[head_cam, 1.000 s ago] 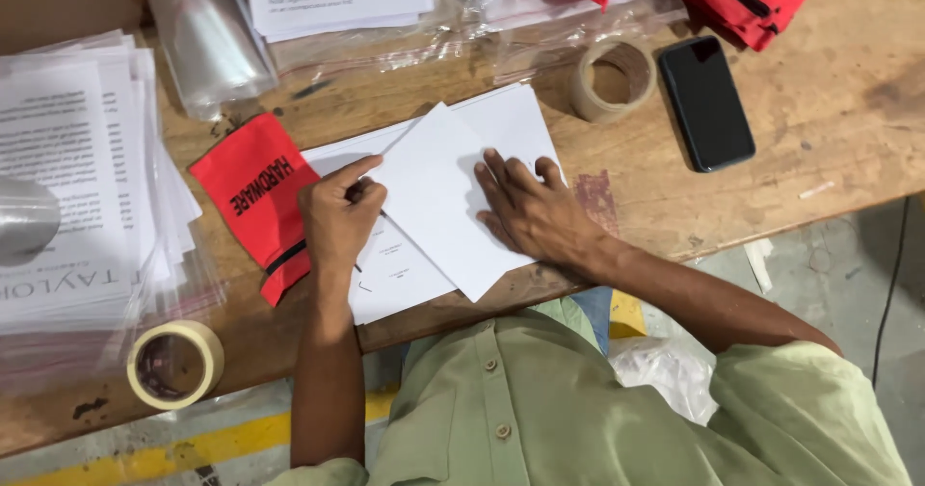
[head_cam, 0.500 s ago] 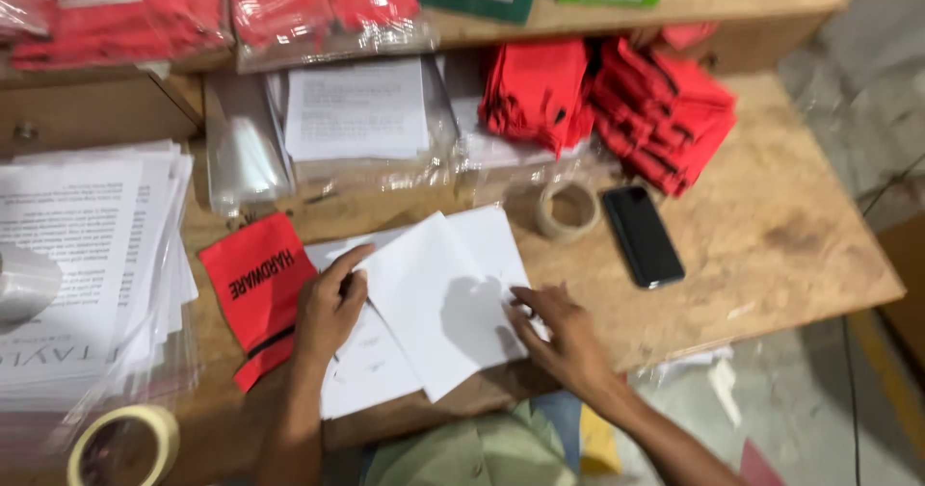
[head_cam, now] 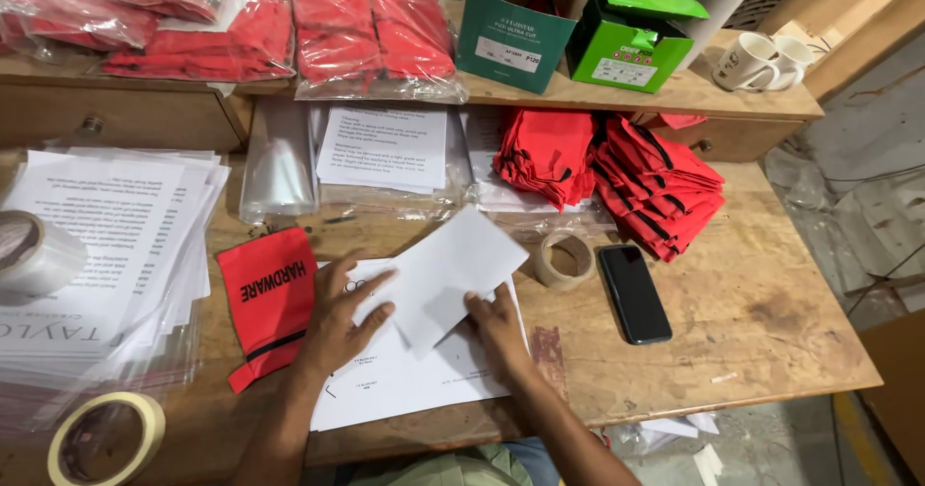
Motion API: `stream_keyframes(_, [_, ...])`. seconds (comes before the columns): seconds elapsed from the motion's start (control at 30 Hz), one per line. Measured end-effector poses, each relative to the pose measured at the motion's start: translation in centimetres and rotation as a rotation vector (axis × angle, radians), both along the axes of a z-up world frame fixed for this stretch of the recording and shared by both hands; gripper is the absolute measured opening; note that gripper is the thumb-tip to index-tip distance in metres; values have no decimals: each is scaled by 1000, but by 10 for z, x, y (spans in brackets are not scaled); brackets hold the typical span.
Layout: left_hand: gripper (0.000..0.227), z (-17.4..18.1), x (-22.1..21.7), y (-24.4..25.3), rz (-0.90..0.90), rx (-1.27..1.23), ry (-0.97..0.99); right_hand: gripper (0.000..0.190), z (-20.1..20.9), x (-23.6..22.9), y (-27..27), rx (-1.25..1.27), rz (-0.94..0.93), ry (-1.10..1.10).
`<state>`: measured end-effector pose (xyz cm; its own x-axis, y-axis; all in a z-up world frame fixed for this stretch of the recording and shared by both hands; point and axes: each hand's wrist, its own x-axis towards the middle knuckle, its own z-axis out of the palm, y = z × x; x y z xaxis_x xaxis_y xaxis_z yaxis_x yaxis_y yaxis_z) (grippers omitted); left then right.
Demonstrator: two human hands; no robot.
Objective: The person folds printed instruction sheets and inserts them into red zippered pouches labeled HARDWARE, pressing the papers flat and stacking the pouches on the table. They handle the pouches one at a time, opening each pouch and sliding the folded paper inside.
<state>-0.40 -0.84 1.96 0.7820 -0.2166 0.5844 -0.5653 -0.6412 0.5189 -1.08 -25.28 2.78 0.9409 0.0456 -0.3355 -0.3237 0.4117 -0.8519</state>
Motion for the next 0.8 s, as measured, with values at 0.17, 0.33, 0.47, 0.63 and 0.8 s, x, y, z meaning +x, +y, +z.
stream_keyframes(0.17, [29,-10,-5,-14,-206,290,99,46,-6,-21,21,43,-7,-39])
stream_keyframes(0.33, [24,15,-12,-21,-426,412,364,33,-23,-20,15,-224,78,-214])
stream_keyframes(0.47, [28,8,-10,-18,-447,413,320,28,10,-19,10,-718,155,-137])
stream_keyframes(0.63, [24,-7,-4,-14,-427,271,234,54,-14,-19,-8,-1026,81,-685])
stream_keyframes(0.8, [10,-24,-17,-3,-384,83,92,81,-28,-22,-4,-1296,204,-772])
